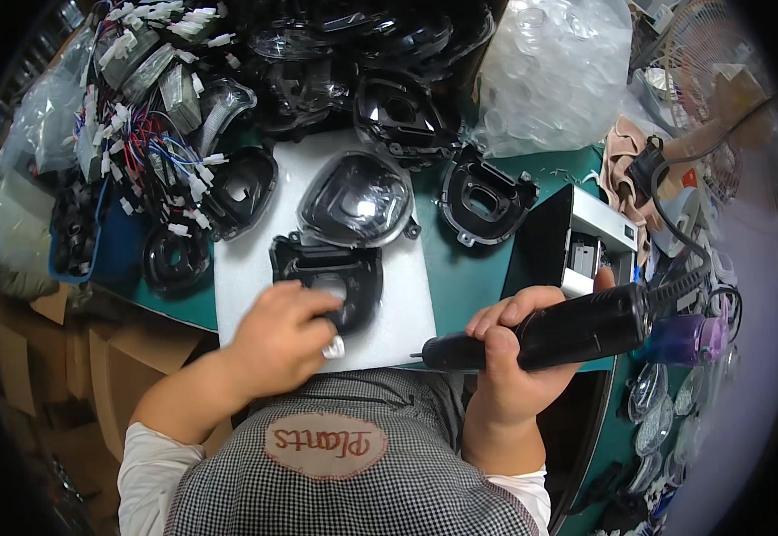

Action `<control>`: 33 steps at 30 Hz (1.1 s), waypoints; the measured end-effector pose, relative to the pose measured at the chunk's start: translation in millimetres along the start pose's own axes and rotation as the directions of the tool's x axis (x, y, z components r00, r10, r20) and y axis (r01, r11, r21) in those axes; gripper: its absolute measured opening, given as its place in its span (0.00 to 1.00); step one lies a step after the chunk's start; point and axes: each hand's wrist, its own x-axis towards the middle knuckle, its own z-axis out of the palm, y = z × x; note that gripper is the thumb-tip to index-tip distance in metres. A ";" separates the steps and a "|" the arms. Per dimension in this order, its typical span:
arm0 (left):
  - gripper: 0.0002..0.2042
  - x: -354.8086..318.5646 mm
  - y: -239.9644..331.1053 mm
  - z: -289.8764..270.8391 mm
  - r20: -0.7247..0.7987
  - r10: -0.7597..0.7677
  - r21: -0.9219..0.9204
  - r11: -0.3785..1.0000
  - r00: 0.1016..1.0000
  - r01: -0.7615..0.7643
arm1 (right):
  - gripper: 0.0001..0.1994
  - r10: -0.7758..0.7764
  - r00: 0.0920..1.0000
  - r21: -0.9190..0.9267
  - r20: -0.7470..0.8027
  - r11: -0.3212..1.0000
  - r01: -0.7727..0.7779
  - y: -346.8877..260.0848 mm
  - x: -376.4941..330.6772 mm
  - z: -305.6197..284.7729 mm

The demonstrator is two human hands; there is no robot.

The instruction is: The person installs a bit into an electric screwdriver, unpacks and separates wire harness assemblies, places a lens and an LED panel into a headlight frame by hand, and fastens screws using the electric screwdriver.

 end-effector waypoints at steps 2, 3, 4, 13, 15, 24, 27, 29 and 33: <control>0.09 -12.9 6.7 12.4 0.025 0.039 0.027 0.999 0.999 -0.039 | 0.44 -0.023 0.999 -0.011 0.026 1.000 0.023 2.5 2.1 -0.6; 0.08 -19.4 6.8 17.7 0.012 0.062 0.060 0.996 0.998 -0.063 | 0.44 -0.022 1.000 -0.008 0.019 1.000 0.022 2.7 1.7 -1.0; 0.06 -23.6 5.2 21.6 -0.001 0.087 0.092 0.992 0.996 -0.087 | 0.44 -0.021 1.000 -0.007 0.011 1.000 0.021 3.1 1.2 -1.4; 0.11 9.6 -38.8 21.6 -0.231 0.020 0.176 0.984 0.973 0.022 | 0.45 -0.052 0.999 -0.025 -0.003 0.998 0.052 2.1 5.5 -5.2; 0.12 14.1 -27.1 4.2 -0.120 -0.057 0.017 0.998 0.991 0.059 | 0.47 -0.045 0.999 -0.031 -0.017 0.999 0.044 -1.2 7.7 -8.8; 0.11 15.8 -8.2 -35.8 0.046 -0.207 -0.447 0.870 0.977 0.206 | 0.49 -0.043 0.996 -0.024 -0.072 0.999 0.041 -4.2 15.6 -16.5; 0.10 9.9 -8.1 -8.9 -0.018 0.003 -0.178 0.984 1.000 -0.006 | 0.49 -0.069 0.996 -0.006 -0.055 0.998 0.069 -5.1 17.0 -16.8; 0.09 4.4 -19.5 14.7 -0.076 0.097 0.070 0.993 0.992 -0.092 | 0.48 -0.058 0.996 -0.001 -0.072 0.998 0.059 -4.4 16.9 -15.3; 0.09 1.0 -20.0 33.2 -0.183 0.124 0.111 0.988 0.975 -0.105 | 0.48 -0.074 0.997 -0.011 -0.035 0.997 0.074 -5.1 17.1 -15.7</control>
